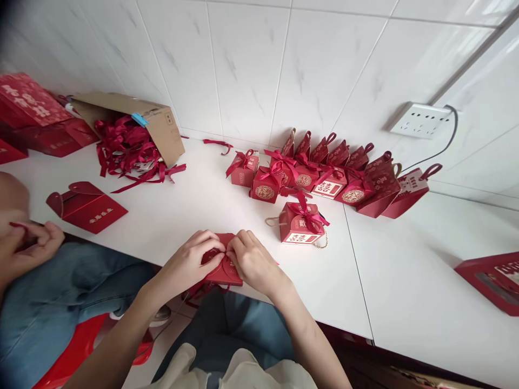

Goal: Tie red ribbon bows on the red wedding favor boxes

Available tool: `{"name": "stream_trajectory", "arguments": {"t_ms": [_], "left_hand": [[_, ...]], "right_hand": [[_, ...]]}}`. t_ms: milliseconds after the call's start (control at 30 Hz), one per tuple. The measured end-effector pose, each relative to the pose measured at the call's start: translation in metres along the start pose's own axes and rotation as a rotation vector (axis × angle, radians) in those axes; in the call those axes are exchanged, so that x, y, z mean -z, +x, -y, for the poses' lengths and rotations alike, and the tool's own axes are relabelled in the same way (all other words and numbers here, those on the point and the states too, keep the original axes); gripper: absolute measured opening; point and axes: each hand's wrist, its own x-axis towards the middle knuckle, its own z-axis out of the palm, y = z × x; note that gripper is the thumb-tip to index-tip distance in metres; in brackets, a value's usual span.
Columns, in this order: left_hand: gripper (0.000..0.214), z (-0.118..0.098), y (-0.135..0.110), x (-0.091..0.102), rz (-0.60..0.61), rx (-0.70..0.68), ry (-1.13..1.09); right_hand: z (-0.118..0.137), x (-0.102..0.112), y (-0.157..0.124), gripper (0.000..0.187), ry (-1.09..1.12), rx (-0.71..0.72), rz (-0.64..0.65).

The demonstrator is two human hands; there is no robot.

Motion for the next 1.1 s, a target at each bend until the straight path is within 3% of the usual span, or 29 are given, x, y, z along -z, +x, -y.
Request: {"name": "stream_trajectory", "arguments": {"t_ms": [133,333,467,600,833,1100], "left_hand": [[0.009,-0.002,0.004,0.001,0.067,0.015,-0.047],[0.012,-0.002,0.014,-0.018,-0.014,-0.022,-0.078],[0.012,-0.001,0.029,-0.026,-0.054,-0.028,-0.096],[0.013,0.0,0.042,-0.03,-0.073,-0.029,-0.099],[0.012,0.005,0.056,-0.032,-0.061,-0.027,-0.123],[0.006,0.004,0.062,-0.029,0.001,0.026,-0.143]], "right_hand": [[-0.008,0.004,-0.005,0.013,0.124,0.015,-0.018],[-0.022,0.011,-0.006,0.012,0.191,-0.007,-0.046],[-0.033,0.019,0.0,0.009,0.124,-0.024,-0.077],[-0.043,0.028,0.007,0.004,0.036,-0.052,-0.014],[-0.07,0.043,0.018,0.008,0.189,0.026,0.076],[-0.075,0.057,0.049,0.01,0.11,0.046,0.306]]}}
